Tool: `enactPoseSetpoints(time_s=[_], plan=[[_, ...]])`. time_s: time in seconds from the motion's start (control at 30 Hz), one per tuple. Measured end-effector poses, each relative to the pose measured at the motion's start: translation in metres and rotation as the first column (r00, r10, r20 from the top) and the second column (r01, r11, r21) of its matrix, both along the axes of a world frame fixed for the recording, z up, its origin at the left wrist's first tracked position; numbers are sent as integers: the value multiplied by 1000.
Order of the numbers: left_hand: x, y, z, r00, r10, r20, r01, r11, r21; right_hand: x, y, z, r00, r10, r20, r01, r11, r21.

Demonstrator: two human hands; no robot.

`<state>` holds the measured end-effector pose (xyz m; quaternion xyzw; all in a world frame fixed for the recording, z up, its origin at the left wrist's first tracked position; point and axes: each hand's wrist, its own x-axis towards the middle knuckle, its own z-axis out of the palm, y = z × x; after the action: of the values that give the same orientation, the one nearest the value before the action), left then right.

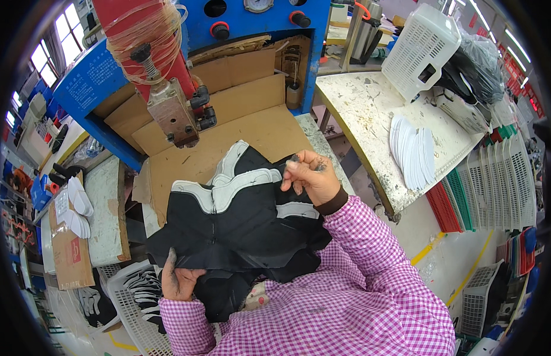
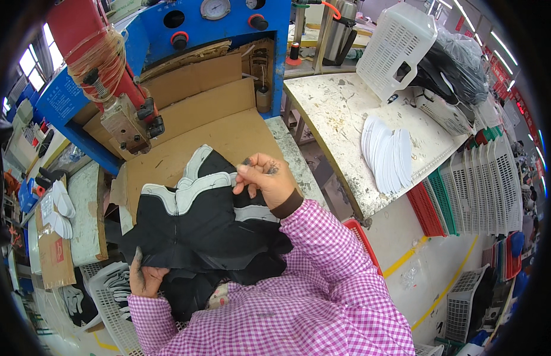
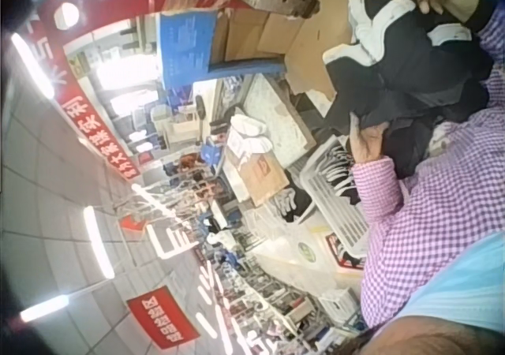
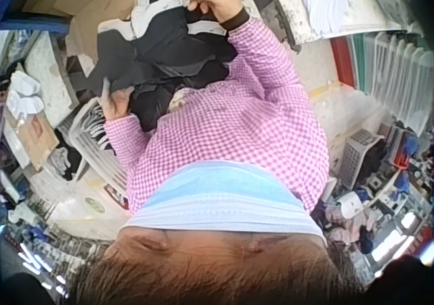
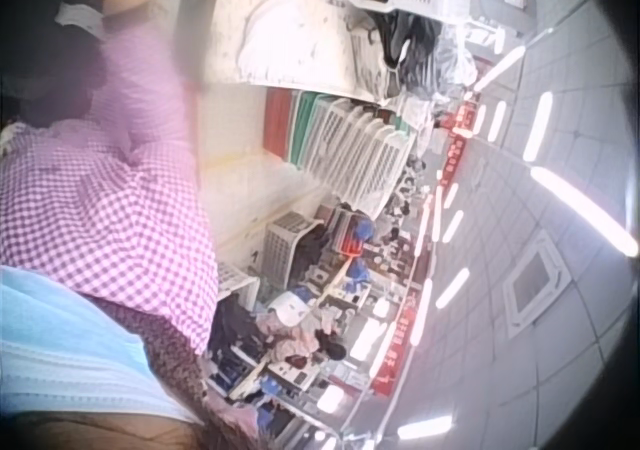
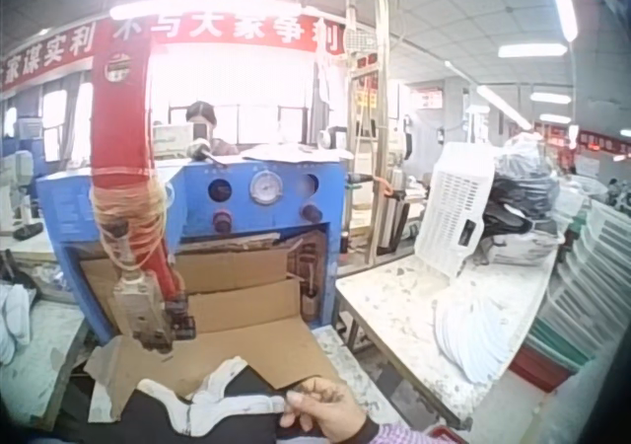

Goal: The person picks white insole-like pieces and places them onto black shoe uppers, then retrieves more uppers from a red basket and aligns them under a press. They repeatedly handle and stack the black uppers, inserting white inserts into each one.

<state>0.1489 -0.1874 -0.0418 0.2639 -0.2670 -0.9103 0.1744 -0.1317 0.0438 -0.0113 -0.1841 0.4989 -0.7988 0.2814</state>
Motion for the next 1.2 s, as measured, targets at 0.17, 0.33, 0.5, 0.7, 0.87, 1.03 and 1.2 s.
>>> enactPoseSetpoints(time_s=[0.17, 0.33, 0.5, 0.7, 0.87, 1.03, 1.2], plan=[[45, -21, -13, 934, -288, 210, 342, 891, -298, -2, -1, -4, 999, -21, 36, 22, 1000, -20], [85, -32, 19, 875, -230, 426, 450, 708, -544, 5, 0, 8, 992, -4, 130, 0, 1000, 31], [50, -18, 74, 950, -20, 313, 265, 582, -768, 23, -12, 24, 983, 135, -126, -126, 989, 75], [-66, 36, 77, 984, -134, 114, 171, 577, -798, 39, -18, 28, 982, 181, -51, -176, 981, 87], [-112, 70, 76, 993, -105, -46, -33, 117, -993, 49, -14, 28, 969, 198, -150, -176, 974, 143], [-118, 72, 80, 993, -88, -73, -79, -74, -994, 49, -11, 30, 910, 177, -375, -144, 983, 114], [-117, 68, 82, 993, -97, -64, -69, -52, -996, 50, -9, 32, 873, 222, -433, -177, 974, 142]])
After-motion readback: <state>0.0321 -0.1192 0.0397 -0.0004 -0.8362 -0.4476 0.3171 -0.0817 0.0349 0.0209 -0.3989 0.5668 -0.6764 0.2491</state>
